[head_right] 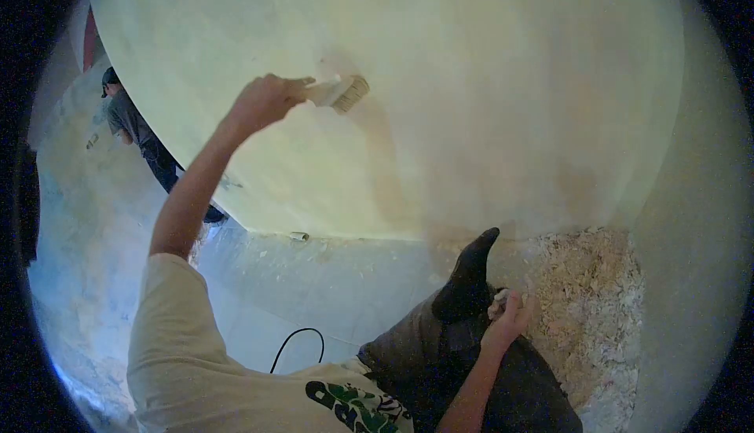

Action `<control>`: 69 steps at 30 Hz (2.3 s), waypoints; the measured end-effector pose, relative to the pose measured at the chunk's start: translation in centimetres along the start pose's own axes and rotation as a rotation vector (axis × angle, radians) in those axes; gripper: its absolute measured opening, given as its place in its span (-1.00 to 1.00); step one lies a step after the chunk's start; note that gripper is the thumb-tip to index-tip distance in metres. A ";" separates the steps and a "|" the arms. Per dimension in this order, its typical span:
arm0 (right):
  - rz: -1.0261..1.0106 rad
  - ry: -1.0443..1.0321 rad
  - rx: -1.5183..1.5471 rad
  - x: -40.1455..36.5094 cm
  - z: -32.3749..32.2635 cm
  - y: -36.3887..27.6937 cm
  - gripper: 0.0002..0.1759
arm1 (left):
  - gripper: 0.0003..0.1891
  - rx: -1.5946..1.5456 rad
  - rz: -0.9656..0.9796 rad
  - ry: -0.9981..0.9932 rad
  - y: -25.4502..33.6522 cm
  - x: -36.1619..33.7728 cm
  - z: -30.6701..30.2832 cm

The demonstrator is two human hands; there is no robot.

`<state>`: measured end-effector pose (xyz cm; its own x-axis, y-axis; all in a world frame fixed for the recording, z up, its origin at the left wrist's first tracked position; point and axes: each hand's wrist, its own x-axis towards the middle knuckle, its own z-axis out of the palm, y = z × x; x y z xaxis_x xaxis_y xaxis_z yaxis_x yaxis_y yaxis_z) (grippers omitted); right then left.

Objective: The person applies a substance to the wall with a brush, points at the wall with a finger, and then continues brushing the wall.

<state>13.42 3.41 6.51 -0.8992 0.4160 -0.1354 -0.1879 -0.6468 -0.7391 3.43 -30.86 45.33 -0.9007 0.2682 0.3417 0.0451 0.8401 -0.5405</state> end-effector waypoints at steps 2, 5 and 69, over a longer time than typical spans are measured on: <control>0.006 0.009 0.000 0.0 0.0 -0.1 -0.53 | -0.67 0.038 -0.020 -0.019 -0.6 1.1 -2.4; 0.001 -0.034 0.004 0.0 -0.1 -0.4 -0.53 | -0.67 0.115 -0.011 0.176 -3.9 2.1 -5.3; -0.564 -0.019 -0.762 1.0 -3.4 -0.4 -0.80 | -0.51 -1.555 0.719 -0.435 34.2 -9.1 9.6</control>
<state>13.91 6.30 4.47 -0.7619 0.5249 0.3794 -0.2945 0.2410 -0.9248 9.03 -9.12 16.34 -0.5468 0.8364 0.0377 0.5453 0.3216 0.7741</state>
